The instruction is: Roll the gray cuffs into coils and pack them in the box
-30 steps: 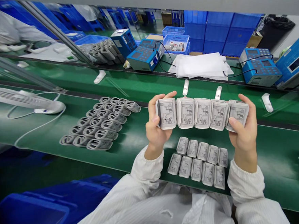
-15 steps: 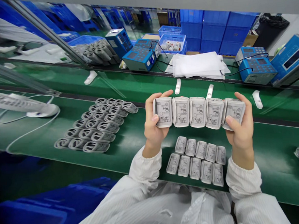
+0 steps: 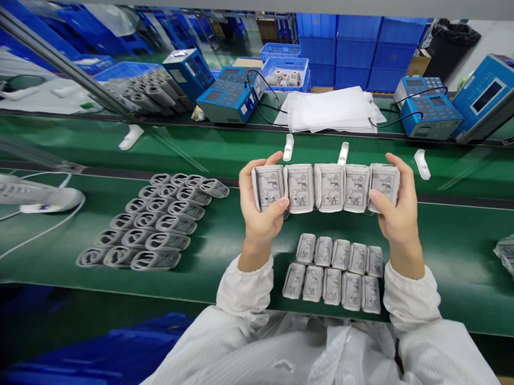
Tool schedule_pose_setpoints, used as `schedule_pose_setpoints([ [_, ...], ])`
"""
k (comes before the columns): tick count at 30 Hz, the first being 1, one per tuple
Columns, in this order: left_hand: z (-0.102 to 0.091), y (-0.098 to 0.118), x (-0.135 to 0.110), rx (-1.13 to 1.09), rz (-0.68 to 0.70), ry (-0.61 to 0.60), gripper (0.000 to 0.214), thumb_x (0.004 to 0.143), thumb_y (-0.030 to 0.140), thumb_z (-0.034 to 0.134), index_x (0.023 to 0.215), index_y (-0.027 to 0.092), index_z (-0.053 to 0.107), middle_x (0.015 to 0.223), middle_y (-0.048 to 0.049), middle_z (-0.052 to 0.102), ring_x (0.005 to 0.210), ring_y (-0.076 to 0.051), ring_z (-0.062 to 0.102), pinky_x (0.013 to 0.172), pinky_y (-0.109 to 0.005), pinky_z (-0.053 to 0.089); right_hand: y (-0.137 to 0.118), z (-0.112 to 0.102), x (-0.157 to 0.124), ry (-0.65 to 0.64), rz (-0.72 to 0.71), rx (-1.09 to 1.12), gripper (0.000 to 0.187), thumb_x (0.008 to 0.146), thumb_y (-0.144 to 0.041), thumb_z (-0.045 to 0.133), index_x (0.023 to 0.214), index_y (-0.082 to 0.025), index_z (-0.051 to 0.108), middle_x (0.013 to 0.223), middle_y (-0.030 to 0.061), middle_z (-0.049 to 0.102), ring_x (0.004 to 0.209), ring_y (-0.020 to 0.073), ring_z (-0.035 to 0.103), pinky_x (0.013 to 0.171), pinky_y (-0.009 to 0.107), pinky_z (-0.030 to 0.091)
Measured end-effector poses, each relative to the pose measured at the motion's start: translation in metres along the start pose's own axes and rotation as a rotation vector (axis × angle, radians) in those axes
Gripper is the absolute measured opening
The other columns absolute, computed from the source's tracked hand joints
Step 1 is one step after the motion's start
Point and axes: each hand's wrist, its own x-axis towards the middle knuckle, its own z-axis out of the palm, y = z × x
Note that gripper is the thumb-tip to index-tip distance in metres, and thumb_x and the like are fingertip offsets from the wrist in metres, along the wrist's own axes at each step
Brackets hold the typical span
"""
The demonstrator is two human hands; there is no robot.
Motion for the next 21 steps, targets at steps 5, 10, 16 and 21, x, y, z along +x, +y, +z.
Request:
schedule_pose_setpoints([
  [5,-0.001,-0.004,0.001,0.007,-0.003,0.013,0.083,0.082,0.061,0.098,0.15,0.035,0.058,0.165,-0.0115,0.061,0.157,-0.042,0.059,0.131,-0.06,0.05,0.008,0.0,0.003,-0.013,0.022,-0.059,0.071,0.092,-0.053,0.086,0.155,-0.04,0.057,0.119,0.0044,0.073,0.109,0.0307,0.078,0.093,0.049,0.072],
  [10,-0.002,-0.003,-0.001,-0.006,0.006,0.003,0.079,0.086,0.059,0.096,0.151,0.035,0.058,0.164,-0.0118,0.061,0.152,-0.041,0.063,0.13,-0.061,0.05,0.009,0.002,0.003,-0.003,0.036,-0.032,0.071,0.092,-0.052,0.086,0.155,-0.038,0.057,0.118,0.0044,0.072,0.11,0.0301,0.078,0.092,0.047,0.072],
  [16,-0.005,-0.01,0.0,0.046,0.07,-0.03,0.079,0.09,0.06,0.093,0.154,0.037,0.054,0.165,-0.0108,0.061,0.145,-0.037,0.068,0.124,-0.056,0.056,0.011,0.0,0.004,-0.036,-0.01,0.001,0.071,0.092,-0.054,0.086,0.155,-0.037,0.058,0.121,0.0067,0.072,0.113,0.0322,0.078,0.088,0.046,0.072],
  [21,-0.009,-0.014,0.002,0.087,0.102,-0.05,0.078,0.092,0.06,0.09,0.156,0.036,0.052,0.165,-0.0118,0.062,0.135,-0.033,0.073,0.112,-0.047,0.062,0.01,-0.001,0.002,-0.05,-0.029,0.031,0.071,0.093,-0.058,0.086,0.155,-0.04,0.058,0.127,0.0078,0.073,0.116,0.0345,0.078,0.09,0.05,0.073],
])
